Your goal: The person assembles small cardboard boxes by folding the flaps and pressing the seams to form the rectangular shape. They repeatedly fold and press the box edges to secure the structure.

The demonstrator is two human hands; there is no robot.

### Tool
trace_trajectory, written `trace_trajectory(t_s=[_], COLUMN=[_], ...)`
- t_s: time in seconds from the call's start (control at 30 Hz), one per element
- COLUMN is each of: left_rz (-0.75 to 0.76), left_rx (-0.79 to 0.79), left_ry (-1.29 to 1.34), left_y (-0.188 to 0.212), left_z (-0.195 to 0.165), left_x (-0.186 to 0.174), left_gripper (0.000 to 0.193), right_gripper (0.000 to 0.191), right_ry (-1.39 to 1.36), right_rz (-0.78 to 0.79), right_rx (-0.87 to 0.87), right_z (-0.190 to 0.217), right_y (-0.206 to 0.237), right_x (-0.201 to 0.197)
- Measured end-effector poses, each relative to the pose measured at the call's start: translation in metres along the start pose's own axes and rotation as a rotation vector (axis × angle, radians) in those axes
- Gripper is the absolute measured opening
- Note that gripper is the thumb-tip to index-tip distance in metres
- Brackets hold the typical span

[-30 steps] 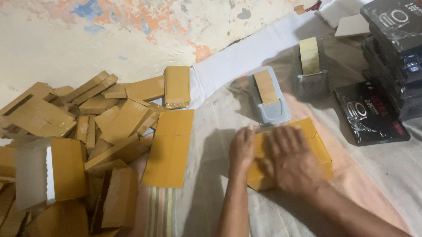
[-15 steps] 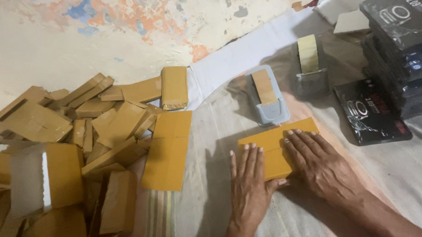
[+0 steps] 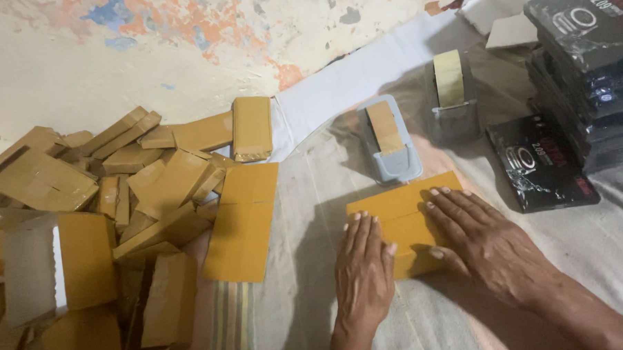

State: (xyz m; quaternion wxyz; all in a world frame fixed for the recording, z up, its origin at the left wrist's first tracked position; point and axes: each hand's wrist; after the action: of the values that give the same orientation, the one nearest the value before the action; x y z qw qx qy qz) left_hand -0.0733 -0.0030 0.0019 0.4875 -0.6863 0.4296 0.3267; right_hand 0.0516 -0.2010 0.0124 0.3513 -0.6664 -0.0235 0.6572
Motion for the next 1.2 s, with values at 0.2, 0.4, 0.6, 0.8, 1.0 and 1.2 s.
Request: trace_trajectory(t_s=[0.2, 0.4, 0.6, 0.8, 1.0, 1.2], left_rz=[0.15, 0.26, 0.147, 0.138, 0.108, 0.16], left_rx=[-0.041, -0.421, -0.354, -0.379, -0.335, -0.52], left_ry=[-0.103, 0.033, 0.012, 0.054, 0.02, 0.071], left_y=[-0.057, -0.074, -0.067, -0.068, -0.071, -0.081], left_z=[-0.004, -0.011, -0.017, -0.006, 0.0, 0.001], left_x=[0.014, -0.003, -0.004, 0.002, 0.004, -0.001], left_gripper=[0.057, 0.053, 0.052, 0.035, 0.028, 0.045], right_gripper=[0.078, 0.078, 0.073, 0.065, 0.054, 0.066], right_ry=[0.064, 0.075, 0.244, 0.096, 0.025, 0.11], right_rz=[0.126, 0.023, 0.21, 0.476, 0.505, 0.644], right_rx=[-0.039, -0.041, 0.108, 0.084, 0.015, 0.457], right_z=[0.029, 0.028, 0.002, 0.015, 0.009, -0.012], right_y=[-0.01, -0.009, -0.04, -0.084, -0.103, -0.086], right_x=[0.004, 0.021, 0.033, 0.031, 0.017, 0.005])
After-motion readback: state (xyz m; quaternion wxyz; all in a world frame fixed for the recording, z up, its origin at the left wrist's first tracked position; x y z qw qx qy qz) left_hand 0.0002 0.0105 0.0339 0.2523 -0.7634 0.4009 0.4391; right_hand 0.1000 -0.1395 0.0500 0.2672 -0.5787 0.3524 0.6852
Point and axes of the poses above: each hand's wrist, its own y-axis away from the middle knuckle, its own x-axis out of the palm, z = x × y, and after that the axes turned 1 degree about x, right-handed
